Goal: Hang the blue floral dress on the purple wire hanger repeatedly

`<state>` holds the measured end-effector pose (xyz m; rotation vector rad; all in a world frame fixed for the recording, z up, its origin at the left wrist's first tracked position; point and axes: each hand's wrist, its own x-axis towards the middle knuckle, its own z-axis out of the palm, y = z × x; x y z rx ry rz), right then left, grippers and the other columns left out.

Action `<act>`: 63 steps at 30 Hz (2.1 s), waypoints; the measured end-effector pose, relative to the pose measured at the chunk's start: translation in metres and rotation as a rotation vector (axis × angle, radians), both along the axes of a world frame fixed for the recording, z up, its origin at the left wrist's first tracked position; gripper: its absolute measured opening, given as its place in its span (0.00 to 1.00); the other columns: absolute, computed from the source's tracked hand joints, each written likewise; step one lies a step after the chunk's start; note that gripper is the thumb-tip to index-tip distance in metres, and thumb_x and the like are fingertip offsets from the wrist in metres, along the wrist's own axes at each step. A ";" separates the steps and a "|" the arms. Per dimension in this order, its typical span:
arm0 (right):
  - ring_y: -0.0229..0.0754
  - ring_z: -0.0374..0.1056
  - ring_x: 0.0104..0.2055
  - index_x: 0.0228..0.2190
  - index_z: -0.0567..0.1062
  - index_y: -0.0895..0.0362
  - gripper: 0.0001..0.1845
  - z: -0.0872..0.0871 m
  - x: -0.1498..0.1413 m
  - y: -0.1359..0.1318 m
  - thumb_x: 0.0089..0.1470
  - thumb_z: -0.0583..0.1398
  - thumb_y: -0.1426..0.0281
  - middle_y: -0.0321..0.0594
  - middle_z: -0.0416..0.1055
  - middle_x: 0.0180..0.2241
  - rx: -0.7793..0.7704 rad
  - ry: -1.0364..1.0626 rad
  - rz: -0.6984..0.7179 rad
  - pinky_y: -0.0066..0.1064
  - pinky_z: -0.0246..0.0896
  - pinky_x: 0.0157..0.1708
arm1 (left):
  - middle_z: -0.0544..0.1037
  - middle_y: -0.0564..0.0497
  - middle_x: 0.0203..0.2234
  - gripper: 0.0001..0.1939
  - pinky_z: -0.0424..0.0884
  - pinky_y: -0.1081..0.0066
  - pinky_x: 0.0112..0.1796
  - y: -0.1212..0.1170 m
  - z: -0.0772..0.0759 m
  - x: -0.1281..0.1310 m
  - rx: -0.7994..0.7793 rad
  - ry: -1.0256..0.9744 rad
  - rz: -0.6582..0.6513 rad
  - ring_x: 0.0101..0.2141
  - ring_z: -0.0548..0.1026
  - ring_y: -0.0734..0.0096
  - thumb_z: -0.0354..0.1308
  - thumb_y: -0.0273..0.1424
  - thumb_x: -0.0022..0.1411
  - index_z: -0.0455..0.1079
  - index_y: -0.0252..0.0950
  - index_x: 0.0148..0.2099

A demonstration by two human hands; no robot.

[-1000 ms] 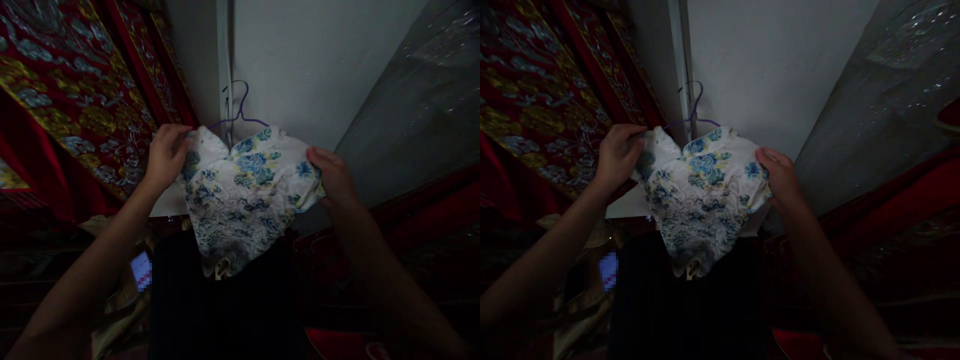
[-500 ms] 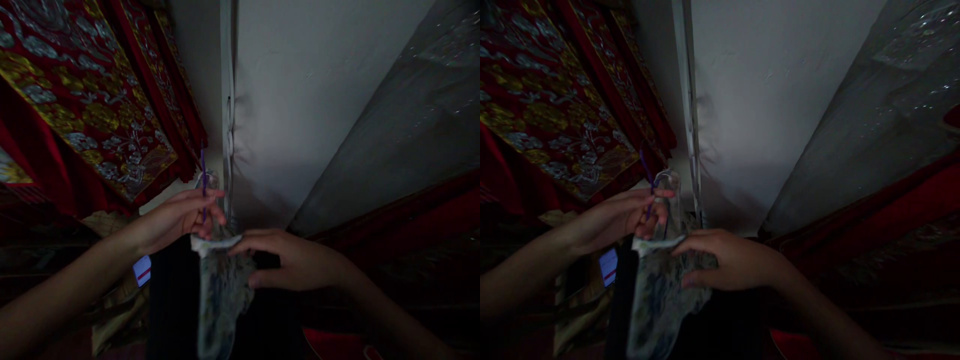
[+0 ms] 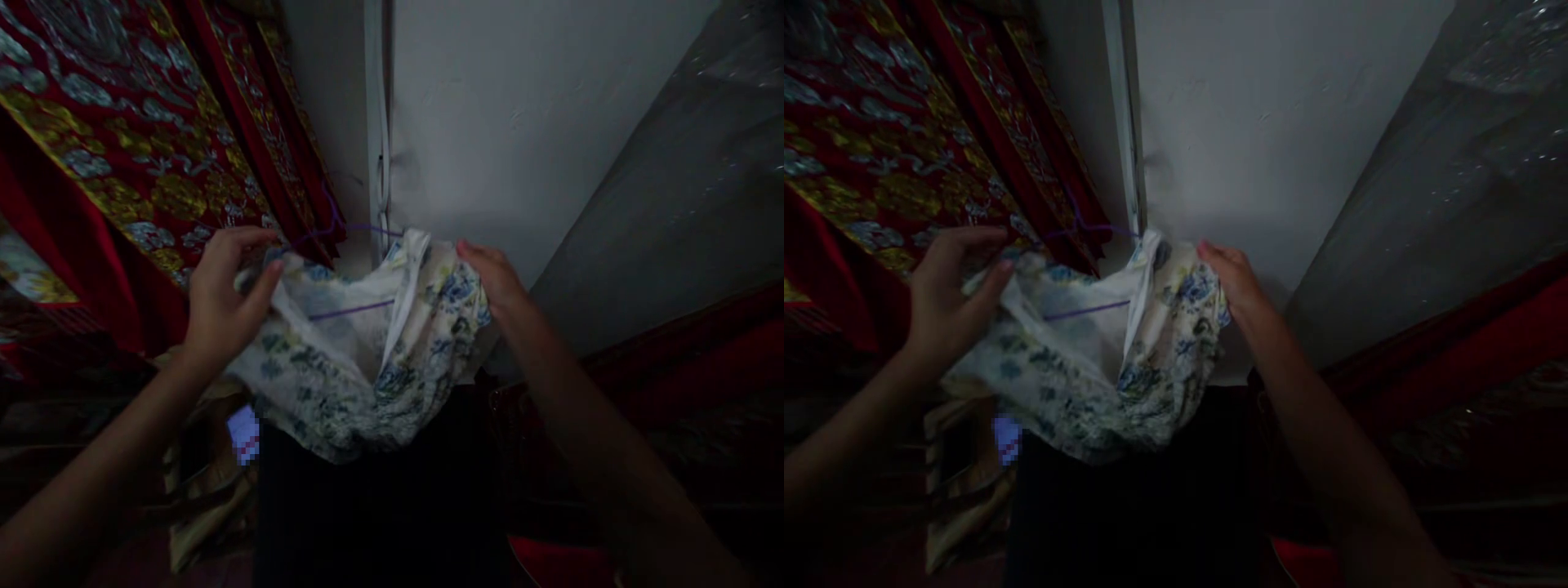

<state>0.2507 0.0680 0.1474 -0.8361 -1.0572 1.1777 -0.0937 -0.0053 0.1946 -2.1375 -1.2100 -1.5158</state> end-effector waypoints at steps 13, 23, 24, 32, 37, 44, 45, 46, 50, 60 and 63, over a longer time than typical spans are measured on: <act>0.45 0.74 0.30 0.22 0.72 0.55 0.13 0.006 0.022 -0.004 0.55 0.65 0.64 0.36 0.69 0.19 0.135 0.124 -0.369 0.36 0.70 0.31 | 0.79 0.45 0.39 0.20 0.72 0.64 0.40 0.025 -0.111 0.079 -0.650 0.359 -0.273 0.38 0.77 0.59 0.53 0.34 0.70 0.67 0.38 0.63; 0.43 0.69 0.45 0.37 0.78 0.51 0.12 -0.049 0.040 0.001 0.47 0.67 0.70 0.42 0.75 0.44 0.232 -0.108 -0.749 0.37 0.66 0.47 | 0.78 0.47 0.33 0.10 0.69 0.66 0.41 -0.008 -0.168 0.086 -0.761 0.096 -0.381 0.37 0.77 0.61 0.52 0.30 0.71 0.75 0.37 0.42; 0.44 0.68 0.47 0.39 0.78 0.50 0.15 -0.062 0.032 -0.011 0.47 0.67 0.70 0.41 0.74 0.48 0.255 -0.166 -0.861 0.37 0.65 0.48 | 0.79 0.48 0.33 0.10 0.69 0.67 0.40 -0.012 -0.168 0.087 -0.767 0.052 -0.404 0.37 0.77 0.62 0.52 0.29 0.71 0.75 0.36 0.42; 0.47 0.75 0.39 0.39 0.77 0.55 0.10 -0.189 -0.092 -0.121 0.54 0.62 0.66 0.43 0.79 0.37 0.126 -0.405 -0.252 0.37 0.69 0.40 | 0.80 0.52 0.31 0.22 0.74 0.70 0.38 -0.045 -0.166 0.130 -0.878 -0.622 -0.624 0.33 0.79 0.68 0.61 0.29 0.64 0.68 0.39 0.60; 0.45 0.74 0.39 0.36 0.75 0.55 0.08 -0.184 -0.108 -0.096 0.59 0.57 0.65 0.41 0.78 0.35 0.206 -0.362 -0.226 0.36 0.68 0.40 | 0.81 0.54 0.27 0.20 0.74 0.71 0.37 -0.032 -0.149 0.141 -0.882 -0.828 -0.697 0.29 0.80 0.70 0.66 0.30 0.59 0.66 0.38 0.52; 0.44 0.72 0.32 0.46 0.72 0.54 0.15 -0.193 -0.104 -0.037 0.62 0.55 0.59 0.40 0.76 0.33 0.064 -0.406 -0.231 0.34 0.67 0.35 | 0.81 0.52 0.29 0.20 0.71 0.73 0.30 0.006 -0.160 0.098 -0.900 -0.948 -0.459 0.28 0.78 0.70 0.68 0.35 0.51 0.67 0.37 0.45; 0.44 0.72 0.33 0.51 0.70 0.54 0.18 -0.192 -0.103 -0.025 0.61 0.56 0.61 0.41 0.77 0.36 0.065 -0.457 -0.229 0.34 0.67 0.37 | 0.81 0.51 0.30 0.20 0.71 0.73 0.30 0.007 -0.165 0.093 -0.934 -0.948 -0.433 0.28 0.78 0.70 0.67 0.35 0.51 0.67 0.37 0.45; 0.44 0.73 0.34 0.55 0.68 0.54 0.22 -0.191 -0.101 -0.014 0.61 0.57 0.62 0.42 0.77 0.38 0.063 -0.540 -0.226 0.34 0.67 0.38 | 0.81 0.51 0.31 0.20 0.71 0.72 0.31 0.007 -0.169 0.090 -0.963 -0.942 -0.416 0.29 0.78 0.70 0.66 0.36 0.52 0.67 0.37 0.45; 0.46 0.74 0.39 0.58 0.67 0.56 0.26 -0.185 -0.096 0.021 0.60 0.60 0.66 0.44 0.78 0.41 0.026 -0.884 -0.231 0.34 0.65 0.43 | 0.81 0.50 0.33 0.19 0.72 0.71 0.32 0.008 -0.188 0.087 -1.003 -0.856 -0.395 0.31 0.78 0.69 0.64 0.38 0.54 0.68 0.37 0.46; 0.49 0.75 0.41 0.29 0.76 0.57 0.13 -0.184 -0.111 0.032 0.61 0.59 0.62 0.50 0.80 0.35 -0.086 -0.903 -0.274 0.33 0.61 0.42 | 0.80 0.49 0.33 0.15 0.71 0.72 0.30 0.021 -0.226 0.108 -0.960 -0.757 -0.369 0.31 0.78 0.68 0.59 0.32 0.56 0.68 0.36 0.46; 0.46 0.74 0.36 0.25 0.74 0.57 0.14 -0.181 -0.112 0.030 0.59 0.57 0.64 0.47 0.79 0.31 -0.116 -0.786 -0.236 0.30 0.62 0.37 | 0.80 0.48 0.35 0.14 0.72 0.69 0.33 0.021 -0.232 0.105 -0.921 -0.678 -0.326 0.33 0.78 0.67 0.59 0.31 0.58 0.68 0.36 0.47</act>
